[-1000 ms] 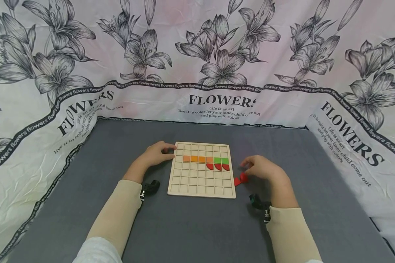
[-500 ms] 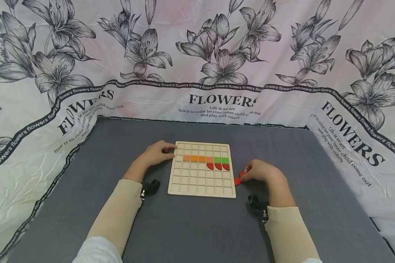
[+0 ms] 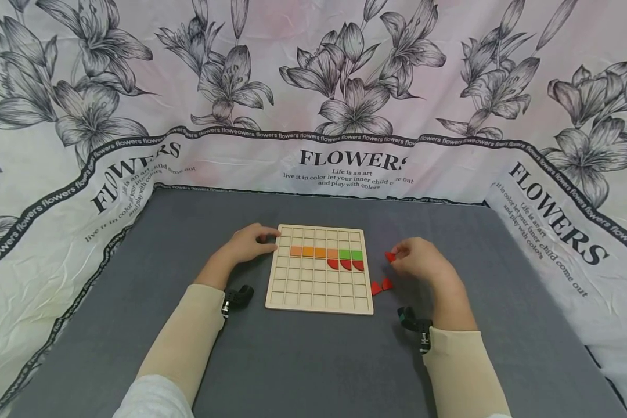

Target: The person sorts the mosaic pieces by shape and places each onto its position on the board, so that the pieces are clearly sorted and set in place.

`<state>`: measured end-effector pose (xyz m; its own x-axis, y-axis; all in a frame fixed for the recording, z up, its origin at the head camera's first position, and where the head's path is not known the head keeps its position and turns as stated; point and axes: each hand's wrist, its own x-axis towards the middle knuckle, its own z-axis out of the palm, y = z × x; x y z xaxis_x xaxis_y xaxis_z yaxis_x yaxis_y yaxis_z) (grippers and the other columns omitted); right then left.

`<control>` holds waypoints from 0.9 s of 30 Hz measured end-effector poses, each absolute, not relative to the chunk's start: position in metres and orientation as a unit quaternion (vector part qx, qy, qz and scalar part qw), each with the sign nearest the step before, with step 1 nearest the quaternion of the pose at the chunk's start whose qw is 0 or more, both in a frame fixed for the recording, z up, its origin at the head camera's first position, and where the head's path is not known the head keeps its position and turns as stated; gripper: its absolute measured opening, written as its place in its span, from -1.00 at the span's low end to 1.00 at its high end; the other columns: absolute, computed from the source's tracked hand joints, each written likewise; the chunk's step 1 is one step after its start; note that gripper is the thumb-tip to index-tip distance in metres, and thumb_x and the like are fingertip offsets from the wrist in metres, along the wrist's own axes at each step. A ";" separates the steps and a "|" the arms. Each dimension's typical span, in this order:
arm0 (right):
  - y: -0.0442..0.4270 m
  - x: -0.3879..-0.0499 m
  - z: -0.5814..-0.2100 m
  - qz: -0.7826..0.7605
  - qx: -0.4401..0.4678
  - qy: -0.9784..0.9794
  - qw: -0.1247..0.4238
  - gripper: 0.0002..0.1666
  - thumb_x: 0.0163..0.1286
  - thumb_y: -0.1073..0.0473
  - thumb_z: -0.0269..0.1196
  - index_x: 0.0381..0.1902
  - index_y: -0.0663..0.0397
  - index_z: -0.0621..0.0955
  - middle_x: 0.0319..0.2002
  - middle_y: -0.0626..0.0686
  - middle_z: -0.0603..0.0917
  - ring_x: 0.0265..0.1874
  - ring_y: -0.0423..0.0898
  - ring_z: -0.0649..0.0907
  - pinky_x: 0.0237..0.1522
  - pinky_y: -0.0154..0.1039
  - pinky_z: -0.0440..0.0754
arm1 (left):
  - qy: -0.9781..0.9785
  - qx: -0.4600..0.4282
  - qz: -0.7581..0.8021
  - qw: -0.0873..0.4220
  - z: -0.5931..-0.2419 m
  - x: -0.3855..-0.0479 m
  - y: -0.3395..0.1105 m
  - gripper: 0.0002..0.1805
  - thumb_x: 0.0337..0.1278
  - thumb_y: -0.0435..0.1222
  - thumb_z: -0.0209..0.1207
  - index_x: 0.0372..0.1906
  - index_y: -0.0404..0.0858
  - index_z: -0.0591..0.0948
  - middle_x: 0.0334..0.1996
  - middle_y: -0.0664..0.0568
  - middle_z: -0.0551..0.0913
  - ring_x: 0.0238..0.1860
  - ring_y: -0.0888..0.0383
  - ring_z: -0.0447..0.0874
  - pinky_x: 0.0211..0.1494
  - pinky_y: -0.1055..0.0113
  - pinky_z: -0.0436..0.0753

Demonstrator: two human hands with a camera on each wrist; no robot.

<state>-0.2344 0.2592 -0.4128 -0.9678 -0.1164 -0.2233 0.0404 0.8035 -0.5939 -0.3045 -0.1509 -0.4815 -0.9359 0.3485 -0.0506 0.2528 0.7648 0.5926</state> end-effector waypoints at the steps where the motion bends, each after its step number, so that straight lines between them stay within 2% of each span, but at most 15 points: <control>1: 0.257 -0.235 -0.411 -0.321 -0.022 0.941 0.106 -0.64 0.34 0.23 0.31 0.05 0.31 0.64 -0.17 0.18 0.67 -0.29 0.02 0.63 -0.26 -0.10 0.60 | 0.936 0.161 0.302 0.079 -0.481 -0.304 -0.151 -0.50 0.35 -0.08 0.33 0.34 -0.06 0.63 -0.19 -0.03 0.45 -0.24 0.01 0.35 -0.17 0.11 0.33; 6: 0.243 -0.232 -0.400 -0.376 -0.029 0.926 -0.010 -0.63 0.41 0.15 0.38 0.10 0.22 0.66 -0.17 0.13 0.71 -0.19 0.04 0.67 -0.16 -0.06 0.61 | 0.937 0.163 0.299 0.082 -0.480 -0.304 -0.150 -0.50 0.35 -0.08 0.33 0.34 -0.07 0.63 -0.20 -0.03 0.43 -0.26 0.02 0.34 -0.18 0.11 0.31; 10: 0.238 -0.229 -0.392 -0.396 -0.025 0.917 -0.044 -0.63 0.42 0.12 0.39 0.11 0.14 0.68 -0.18 0.09 0.72 -0.20 0.02 0.67 -0.16 -0.06 0.60 | 0.935 0.166 0.300 0.085 -0.481 -0.304 -0.147 -0.49 0.35 -0.08 0.33 0.34 -0.07 0.63 -0.19 -0.03 0.45 -0.25 0.02 0.35 -0.18 0.12 0.33; 19: 0.199 -0.239 -0.397 -0.456 -0.041 0.889 -0.028 -0.63 0.39 0.17 0.43 0.12 0.14 0.71 -0.17 0.10 0.75 -0.16 0.03 0.70 -0.07 -0.01 0.64 | 0.938 0.157 0.300 0.081 -0.480 -0.303 -0.152 -0.50 0.35 -0.10 0.33 0.34 -0.09 0.62 -0.20 -0.05 0.42 -0.26 0.01 0.33 -0.18 0.09 0.30; 23: 0.179 -0.239 -0.408 -0.439 -0.068 0.896 -0.002 -0.65 0.39 0.18 0.41 0.10 0.11 0.71 -0.24 0.05 0.72 -0.25 -0.02 0.68 -0.22 -0.08 0.63 | 0.936 0.175 0.294 0.079 -0.482 -0.305 -0.153 -0.50 0.38 -0.08 0.31 0.35 -0.08 0.61 -0.20 -0.03 0.43 -0.26 0.02 0.32 -0.17 0.10 0.31; 27: 0.158 -0.239 -0.426 -0.379 -0.107 0.918 0.039 -0.67 0.37 0.17 0.40 0.07 0.10 0.74 -0.33 0.00 0.65 -0.46 -0.08 0.56 -0.42 -0.18 0.50 | 0.934 0.185 0.296 0.076 -0.483 -0.305 -0.153 -0.51 0.38 -0.10 0.31 0.35 -0.08 0.62 -0.21 -0.03 0.43 -0.26 0.01 0.32 -0.17 0.08 0.31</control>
<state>-0.2388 0.1582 -0.4258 -0.9741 -0.2260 0.0085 -0.1661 0.6893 -0.7052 -0.3051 -0.1530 -0.4831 -0.9201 0.3904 -0.0320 0.3007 0.7562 0.5811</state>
